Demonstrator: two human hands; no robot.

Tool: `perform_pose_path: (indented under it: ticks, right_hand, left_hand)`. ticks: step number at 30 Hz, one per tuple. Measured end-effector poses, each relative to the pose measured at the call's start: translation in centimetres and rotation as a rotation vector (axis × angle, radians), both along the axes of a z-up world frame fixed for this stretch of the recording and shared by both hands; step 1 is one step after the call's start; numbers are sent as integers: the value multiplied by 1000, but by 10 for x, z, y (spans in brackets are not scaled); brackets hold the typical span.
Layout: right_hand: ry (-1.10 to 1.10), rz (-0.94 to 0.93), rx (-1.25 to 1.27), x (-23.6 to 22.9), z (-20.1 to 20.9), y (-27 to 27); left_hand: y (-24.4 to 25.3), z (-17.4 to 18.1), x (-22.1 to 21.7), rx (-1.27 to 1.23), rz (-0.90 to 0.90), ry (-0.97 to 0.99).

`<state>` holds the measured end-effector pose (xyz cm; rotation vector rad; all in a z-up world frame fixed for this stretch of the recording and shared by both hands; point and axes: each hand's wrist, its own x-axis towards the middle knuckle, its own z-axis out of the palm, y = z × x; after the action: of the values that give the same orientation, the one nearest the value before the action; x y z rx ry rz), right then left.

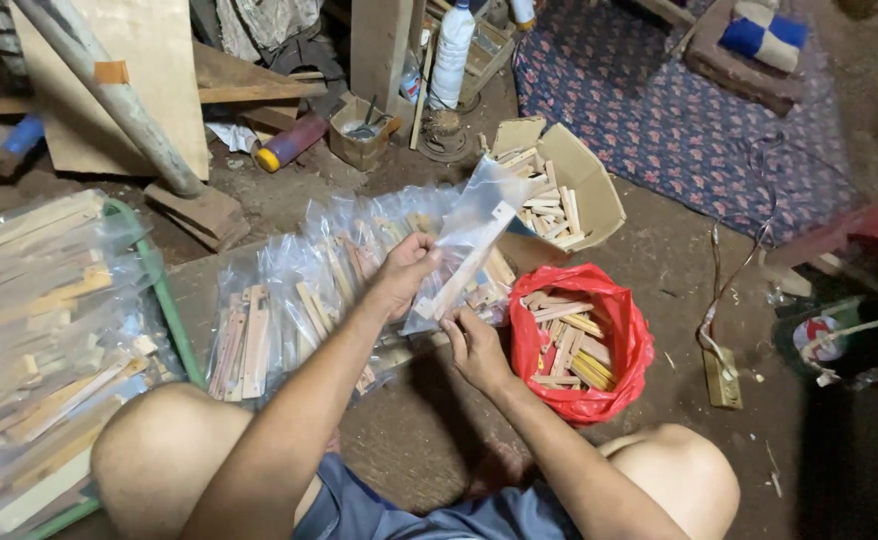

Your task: The person places small wooden strips and larger wooden frame pieces into plastic bags, sometimes counting them and transferring them from a cardboard box or red bag.

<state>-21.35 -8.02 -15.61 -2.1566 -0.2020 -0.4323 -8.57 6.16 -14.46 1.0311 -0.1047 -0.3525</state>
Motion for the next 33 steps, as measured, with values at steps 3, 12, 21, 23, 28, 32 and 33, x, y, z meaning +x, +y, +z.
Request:
perform_pose_path:
  ticks: [3,12,21,23,28,32,33]
  right_hand:
    - [217,-35,175,5,-17,-19]
    - [392,-53,704,43,197,-118]
    - [412,73,176,19,232,-89]
    - [362,83,206,15,227,-88]
    - [386,68,241,-2,249,-90]
    - [456,100,35,-16,277,-78]
    - [488,118,6,-19,283,-71]
  left_hand:
    - [2,16,-1,-50,-28,-64]
    - [27,92,-31,-126,-243,-100]
    - [40,82,-38,-45,-364,-170]
    - [47,94,-48,-57,-354,-152]
    - [63,126,-69,-137,-373,-91]
    - [62,137,-73,-164,-452,-93]
    - [61,139,-76,-163,-474,-95]
